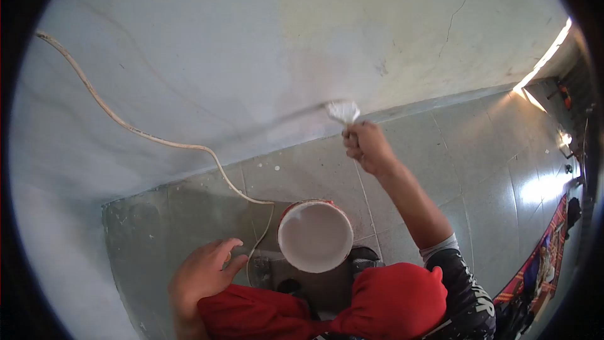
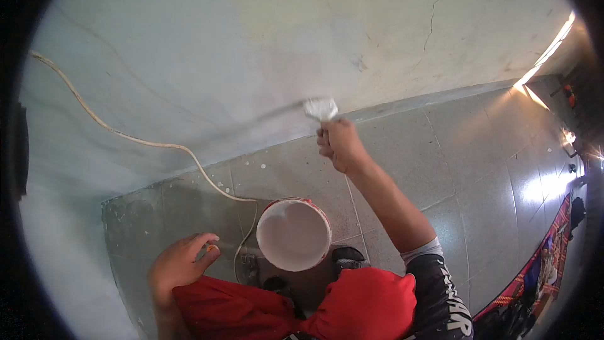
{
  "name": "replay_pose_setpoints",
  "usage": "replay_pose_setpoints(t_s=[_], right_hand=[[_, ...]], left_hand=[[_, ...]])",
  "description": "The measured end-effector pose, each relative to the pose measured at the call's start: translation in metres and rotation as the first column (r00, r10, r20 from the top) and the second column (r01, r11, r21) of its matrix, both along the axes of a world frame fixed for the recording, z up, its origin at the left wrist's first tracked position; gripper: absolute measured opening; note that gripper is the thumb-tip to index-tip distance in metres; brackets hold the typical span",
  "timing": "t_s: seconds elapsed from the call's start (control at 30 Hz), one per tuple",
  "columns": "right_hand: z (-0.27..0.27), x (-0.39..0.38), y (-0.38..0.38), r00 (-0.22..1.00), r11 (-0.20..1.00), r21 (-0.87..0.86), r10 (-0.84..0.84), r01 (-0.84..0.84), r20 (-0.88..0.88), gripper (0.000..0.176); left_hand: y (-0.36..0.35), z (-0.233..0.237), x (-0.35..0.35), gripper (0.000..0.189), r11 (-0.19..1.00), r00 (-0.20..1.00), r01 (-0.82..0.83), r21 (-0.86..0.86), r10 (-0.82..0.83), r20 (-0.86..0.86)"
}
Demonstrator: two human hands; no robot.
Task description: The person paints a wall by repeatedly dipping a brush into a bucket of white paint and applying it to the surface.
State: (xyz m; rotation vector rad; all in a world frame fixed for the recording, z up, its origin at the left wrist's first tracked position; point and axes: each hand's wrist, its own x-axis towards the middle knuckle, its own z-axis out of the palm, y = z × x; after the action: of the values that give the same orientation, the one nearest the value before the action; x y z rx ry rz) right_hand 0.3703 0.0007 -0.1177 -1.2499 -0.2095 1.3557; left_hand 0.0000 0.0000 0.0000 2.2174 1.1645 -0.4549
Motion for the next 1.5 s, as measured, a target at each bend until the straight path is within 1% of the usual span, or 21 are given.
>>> replay_pose_setpoints(t_s=[0.07,0.13,0.23,0.37,0.47,0.53,0.57,0.63,0.67,0.73,0.77,0.83,0.87,0.93,1.0,1.07,1.1,1.17,1.3,1.43,1.5], right_hand=[[0.058,-0.006,-0.004,0.991,0.985,0.125,-0.124,0.119,0.039,0.016],[0.096,-0.007,-0.012,0.991,0.962,0.255,-0.116,0.095,0.069,0.014],[0.133,-0.024,-0.024,0.977,0.932,0.339,-0.176,0.125,0.122,0.010],[0.114,-0.032,-0.017,0.975,0.897,0.430,-0.175,0.101,0.135,0.008],[0.048,-0.031,0.007,0.979,0.891,0.453,-0.126,0.041,0.160,0.011],[0.003,-0.034,0.016,0.967,0.934,0.348,-0.157,0.080,0.199,0.011],[-0.007,-0.036,0.015,0.968,0.933,0.351,-0.153,0.074,0.200,0.011],[-0.022,-0.039,0.006,0.998,0.985,0.165,-0.058,0.053,0.026,0.009],[-0.028,-0.042,0.002,0.998,0.985,0.162,-0.059,0.054,0.028,0.009],[-0.033,-0.041,0.000,0.999,0.999,0.001,-0.035,0.035,0.003,0.007],[-0.035,-0.039,-0.001,0.999,0.999,0.000,-0.033,0.033,0.004,0.007],[-0.026,-0.035,-0.003,0.987,0.997,-0.019,0.076,-0.080,-0.143,0.006],[-0.020,-0.032,0.001,0.987,0.996,-0.018,0.079,-0.083,-0.137,0.006],[0.044,-0.036,0.006,0.995,0.998,-0.008,0.059,-0.059,0.079,0.007],[0.083,-0.032,0.013,0.999,0.994,0.113,0.002,-0.007,0.043,0.007],[0.122,-0.047,0.005,0.982,0.961,0.273,-0.093,0.045,0.164,0.007],[0.137,-0.050,0.000,0.982,0.961,0.275,-0.090,0.043,0.163,0.007],[0.153,-0.054,-0.008,0.962,0.881,0.472,-0.158,0.036,0.223,0.008],[0.117,-0.053,0.004,0.972,0.879,0.476,-0.094,-0.021,0.216,0.007],[0.013,-0.054,0.021,0.963,0.956,0.292,-0.118,0.043,0.243,0.010],[-0.015,-0.051,0.014,0.995,0.992,0.107,-0.069,0.061,0.068,0.009]], left_hand=[[0.000,-0.001,0.000,0.035,1.000,1.000,0.008,0.003,-0.008,-0.006],[0.002,0.002,0.002,0.035,1.000,1.000,0.013,0.007,-0.013,-0.007],[0.000,0.004,0.001,0.035,1.000,1.000,0.009,-0.015,-0.009,-0.008],[0.001,0.002,-0.001,0.035,1.000,1.000,-0.001,-0.006,0.001,0.000],[0.000,0.001,-0.001,0.035,1.000,1.000,-0.015,-0.020,0.015,0.002],[0.000,0.002,-0.001,0.035,1.000,1.000,-0.009,-0.016,0.009,0.010],[0.000,0.002,-0.002,0.035,1.000,1.000,0.001,-0.013,-0.001,0.018],[0.000,-0.002,-0.006,0.035,1.000,0.999,0.008,0.017,-0.009,0.049],[-0.001,-0.003,-0.007,0.036,0.999,0.996,0.021,0.043,-0.024,0.080],[-0.001,-0.003,-0.006,0.036,0.998,0.995,0.025,0.053,-0.030,0.099],[-0.003,-0.002,-0.008,0.035,0.998,0.994,0.023,0.053,-0.029,0.107],[-0.005,-0.001,-0.010,0.035,0.998,0.995,0.031,0.055,-0.036,0.091],[-0.005,-0.001,-0.009,0.035,0.997,0.996,0.044,0.065,-0.049,0.079],[-0.006,-0.001,-0.009,0.034,0.998,0.996,0.030,0.050,-0.034,0.082],[-0.007,-0.001,-0.009,0.034,0.999,0.997,0.019,0.035,-0.022,0.076],[-0.006,0.000,-0.008,0.034,0.999,0.995,0.035,0.033,-0.037,0.088],[-0.006,0.000,-0.008,0.034,0.999,0.996,0.032,0.036,-0.035,0.088],[-0.006,0.001,-0.008,0.035,0.998,0.993,0.042,0.047,-0.046,0.107],[-0.005,0.001,-0.010,0.035,0.998,0.994,0.040,0.040,-0.044,0.101],[-0.008,0.001,-0.011,0.035,0.998,0.994,0.032,0.054,-0.038,0.101],[-0.010,0.004,-0.009,0.035,0.999,0.996,0.028,0.044,-0.032,0.085]])
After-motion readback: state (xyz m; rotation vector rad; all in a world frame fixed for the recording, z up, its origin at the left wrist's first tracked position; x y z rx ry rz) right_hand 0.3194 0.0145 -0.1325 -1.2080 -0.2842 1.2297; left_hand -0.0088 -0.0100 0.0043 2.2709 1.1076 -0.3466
